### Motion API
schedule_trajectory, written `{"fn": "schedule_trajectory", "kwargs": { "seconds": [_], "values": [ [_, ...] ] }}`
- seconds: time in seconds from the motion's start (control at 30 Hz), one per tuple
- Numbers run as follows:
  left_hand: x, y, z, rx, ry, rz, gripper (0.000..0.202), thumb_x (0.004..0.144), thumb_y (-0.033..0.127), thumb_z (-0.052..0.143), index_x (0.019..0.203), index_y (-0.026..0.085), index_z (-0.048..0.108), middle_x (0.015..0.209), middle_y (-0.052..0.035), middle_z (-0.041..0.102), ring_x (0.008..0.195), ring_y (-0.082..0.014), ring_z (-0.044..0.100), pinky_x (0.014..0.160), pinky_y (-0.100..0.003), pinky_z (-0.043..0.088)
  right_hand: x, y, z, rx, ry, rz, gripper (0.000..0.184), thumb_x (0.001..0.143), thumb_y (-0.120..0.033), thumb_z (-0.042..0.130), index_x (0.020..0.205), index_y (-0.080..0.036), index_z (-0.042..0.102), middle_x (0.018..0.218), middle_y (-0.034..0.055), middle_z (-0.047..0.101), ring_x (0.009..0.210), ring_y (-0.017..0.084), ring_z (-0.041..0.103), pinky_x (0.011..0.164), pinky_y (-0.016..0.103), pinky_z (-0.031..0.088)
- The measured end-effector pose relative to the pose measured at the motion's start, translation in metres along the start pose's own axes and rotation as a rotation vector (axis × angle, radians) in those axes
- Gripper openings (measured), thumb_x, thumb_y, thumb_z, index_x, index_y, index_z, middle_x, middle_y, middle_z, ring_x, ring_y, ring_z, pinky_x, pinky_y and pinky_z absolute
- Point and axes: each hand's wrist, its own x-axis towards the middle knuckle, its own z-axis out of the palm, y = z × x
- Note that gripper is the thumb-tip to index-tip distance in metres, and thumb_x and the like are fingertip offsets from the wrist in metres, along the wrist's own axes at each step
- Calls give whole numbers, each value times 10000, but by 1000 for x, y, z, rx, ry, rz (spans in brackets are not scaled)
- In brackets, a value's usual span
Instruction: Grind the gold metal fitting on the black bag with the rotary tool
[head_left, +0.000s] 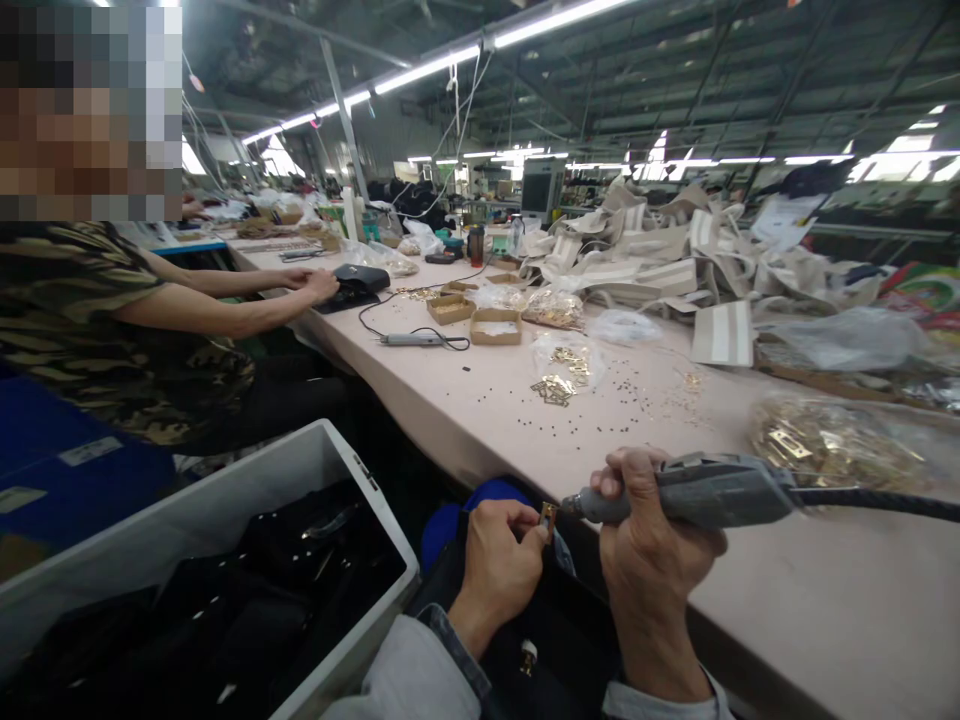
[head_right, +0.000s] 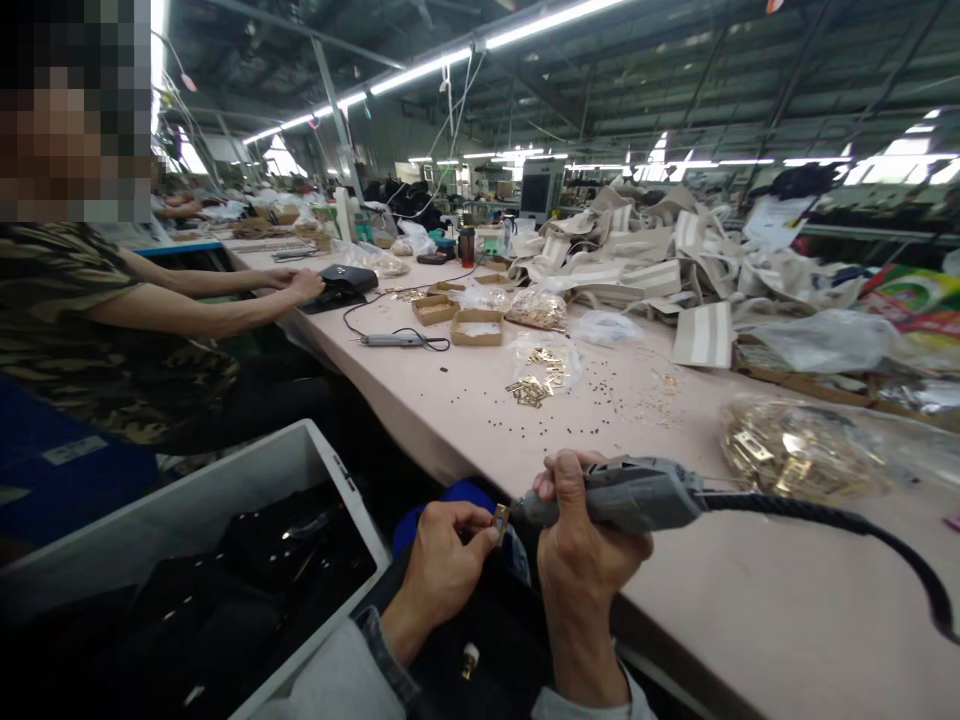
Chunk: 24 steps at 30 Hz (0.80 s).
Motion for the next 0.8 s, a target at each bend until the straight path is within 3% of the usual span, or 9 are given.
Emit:
{"fn": "schedule_trajectory", "kwargs": {
  "seconds": [0.43, 0.63, 0.8],
  "values": [
    [0, -2, -3, -12, -14, 17, 135, 764, 152, 674, 721, 173, 800, 713, -26, 771, 698, -201, 694, 661, -291, 474, -5, 5, 0, -18, -38, 8, 255, 758, -176, 917, 894, -160, 702, 788, 29, 694, 553, 129, 594, 518, 289, 509],
    [-2, 0, -4, -17, -27, 15, 128, 769, 153, 663, 710, 161, 777, 700, -31, 745, 695, -196, 670, 663, -289, 461, -3, 7, -4, -123, -168, -80, 256, 765, -239, 925, 792, -167, 681, 629, -25, 617, 451, 127, 556, 464, 298, 508],
    [-1, 0, -4, -1, -42, 19, 129, 741, 120, 643, 693, 154, 758, 671, -18, 713, 660, -176, 630, 628, -284, 416, 2, 10, -12, -253, -343, -56, 287, 748, -292, 940, 792, -162, 688, 681, 2, 645, 500, 129, 570, 462, 279, 502]
  ]
}}
